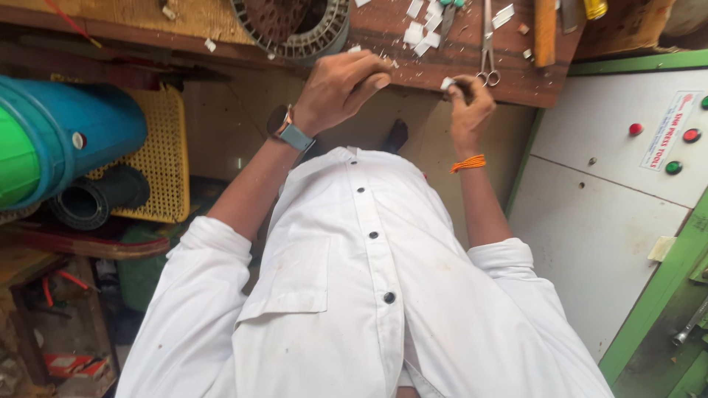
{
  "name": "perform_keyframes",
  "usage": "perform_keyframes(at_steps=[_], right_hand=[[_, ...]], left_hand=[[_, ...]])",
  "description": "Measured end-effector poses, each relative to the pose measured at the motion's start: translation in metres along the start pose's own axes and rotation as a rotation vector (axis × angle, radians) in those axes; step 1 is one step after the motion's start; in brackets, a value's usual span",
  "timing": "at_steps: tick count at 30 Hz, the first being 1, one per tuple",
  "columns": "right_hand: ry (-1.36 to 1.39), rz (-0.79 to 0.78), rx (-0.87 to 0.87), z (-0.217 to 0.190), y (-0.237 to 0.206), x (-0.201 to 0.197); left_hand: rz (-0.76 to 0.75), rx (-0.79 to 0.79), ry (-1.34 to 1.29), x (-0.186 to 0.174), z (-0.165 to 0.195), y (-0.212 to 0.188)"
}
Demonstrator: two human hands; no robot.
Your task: The person cuts small white insulating strips with scissors and inserts them into the slots of a motor stator. They repeatedly pick up strips, trim them to size, and place them into the stator windings.
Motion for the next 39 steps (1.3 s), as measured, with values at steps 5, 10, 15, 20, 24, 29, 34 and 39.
perform_keyframes(at_steps=[5, 10, 15, 20, 24, 29, 34, 39], right_hand=[[0.381, -0.008, 0.181, -0.014, -0.009, -0.033], [0.377, -0.010, 0.034, -0.066, -0.022, -0.047], [0.493, -0.121, -0.102, -0.090, -0.031, -0.057], [0.544, -0.023, 0.022, -0.047, -0.008, -0.046], [0.387, 0.113, 0.251, -0.005, -0.007, -0.006], [0.332, 0.207, 0.420, 0.011, -0.038, -0.016], [0.309, 0.106, 0.574, 0.026, -0.038, -0.027], [0.044, -0.125, 0.752, 0.055, -0.049, -0.040]], left_hand=[[-0.079, 0.024, 0.014, 0.009, 0.002, 0.025], [-0.143, 0.083, -0.419, 0.019, 0.022, 0.066], [-0.218, -0.178, -0.488, 0.031, 0.055, 0.084], [-0.276, -0.361, -0.928, 0.026, 0.040, 0.080], [-0.288, -0.657, -0.976, 0.011, 0.013, 0.047], [-0.231, -0.813, -0.719, -0.019, -0.013, -0.029], [-0.092, -1.052, -0.524, -0.016, -0.021, -0.082], [-0.114, -0.930, -0.060, -0.014, -0.016, -0.093]])
Point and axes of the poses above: each hand's wrist, its own y-axis towards the middle knuckle, its own x-axis out of the palm, z = x × y, the point moved 1 cm from there along y, towards the middle knuckle, and after that the axes turned 2 degrees about x, right-handed, at the moved point
